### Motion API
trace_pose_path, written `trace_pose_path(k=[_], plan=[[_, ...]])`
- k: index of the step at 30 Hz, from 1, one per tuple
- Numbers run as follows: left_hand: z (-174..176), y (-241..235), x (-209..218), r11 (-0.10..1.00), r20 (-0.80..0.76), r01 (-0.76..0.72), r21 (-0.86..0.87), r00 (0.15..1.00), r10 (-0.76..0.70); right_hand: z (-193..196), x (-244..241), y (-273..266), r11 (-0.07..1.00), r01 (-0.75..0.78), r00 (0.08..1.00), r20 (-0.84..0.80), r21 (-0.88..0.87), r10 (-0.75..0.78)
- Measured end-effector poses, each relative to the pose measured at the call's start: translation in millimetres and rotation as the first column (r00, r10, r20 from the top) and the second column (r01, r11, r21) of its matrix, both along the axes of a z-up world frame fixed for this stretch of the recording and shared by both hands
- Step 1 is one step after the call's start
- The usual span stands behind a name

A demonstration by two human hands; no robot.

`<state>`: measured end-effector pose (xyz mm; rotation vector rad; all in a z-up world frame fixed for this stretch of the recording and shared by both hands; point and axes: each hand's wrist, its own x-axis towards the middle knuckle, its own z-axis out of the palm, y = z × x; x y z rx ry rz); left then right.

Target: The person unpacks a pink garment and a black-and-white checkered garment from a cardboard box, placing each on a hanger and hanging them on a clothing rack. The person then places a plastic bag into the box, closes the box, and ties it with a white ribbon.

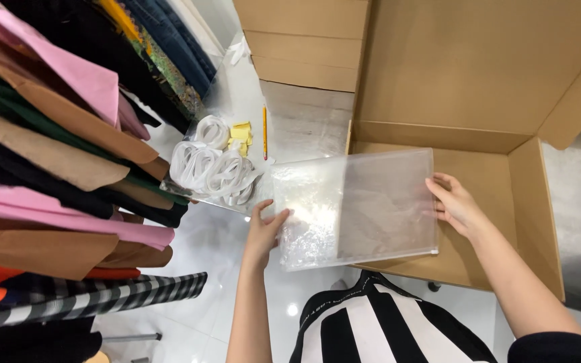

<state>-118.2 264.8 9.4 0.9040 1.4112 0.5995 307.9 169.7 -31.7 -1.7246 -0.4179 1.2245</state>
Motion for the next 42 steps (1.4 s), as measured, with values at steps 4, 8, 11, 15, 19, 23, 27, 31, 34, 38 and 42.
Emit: trace_pose_path(k=[4,8,11,15,19,23,27,31,34,38,42], plan=[[-29,-6,-3,0.997,0.02,0.056,-0.047,0.998,-0.055,-31,5,-2,0.999,-0.003,0.996,-0.09,-0.048,-0.001],[-22,-6,13,0.995,0.108,0.059,0.076,0.992,-0.067,-22,5,-16,0.978,0.093,0.996,-0.012,0.186,-0.093],[22,-4,53,0.983,0.101,0.167,0.079,0.98,-0.174,34,11,-47,0.928,0.213,0.945,0.179,0.305,-0.276],[74,-13,138,0.843,0.126,0.529,-0.096,0.847,-0.517,47,86,-143,0.794,0.395,0.811,0.231,0.463,-0.538],[116,-58,257,0.703,0.186,0.711,0.018,0.688,-0.701,66,130,-262,0.598,0.621,0.579,0.217,0.507,-0.786],[119,-123,380,0.637,0.245,0.742,0.207,0.591,-0.768,44,164,-363,0.295,0.854,0.313,0.031,0.429,-0.949],[120,-175,489,0.658,0.346,0.692,0.296,0.565,-0.749,15,196,-422,0.14,0.889,0.18,-0.052,0.436,-0.982],[76,-190,594,0.649,0.3,0.671,0.358,0.576,-0.761,3,231,-435,0.09,0.88,0.23,-0.253,0.467,-0.94],[44,-194,651,0.673,0.229,0.636,0.378,0.641,-0.733,14,249,-423,0.124,0.93,0.246,-0.337,0.345,-0.909],[-60,-211,693,0.593,0.104,0.798,0.106,0.584,-0.805,-13,269,-426,0.326,0.927,0.351,-0.126,0.184,-0.928],[-109,-227,708,0.589,0.012,0.803,0.091,0.591,-0.807,-3,277,-437,0.478,0.873,0.483,-0.03,0.093,-0.875]])
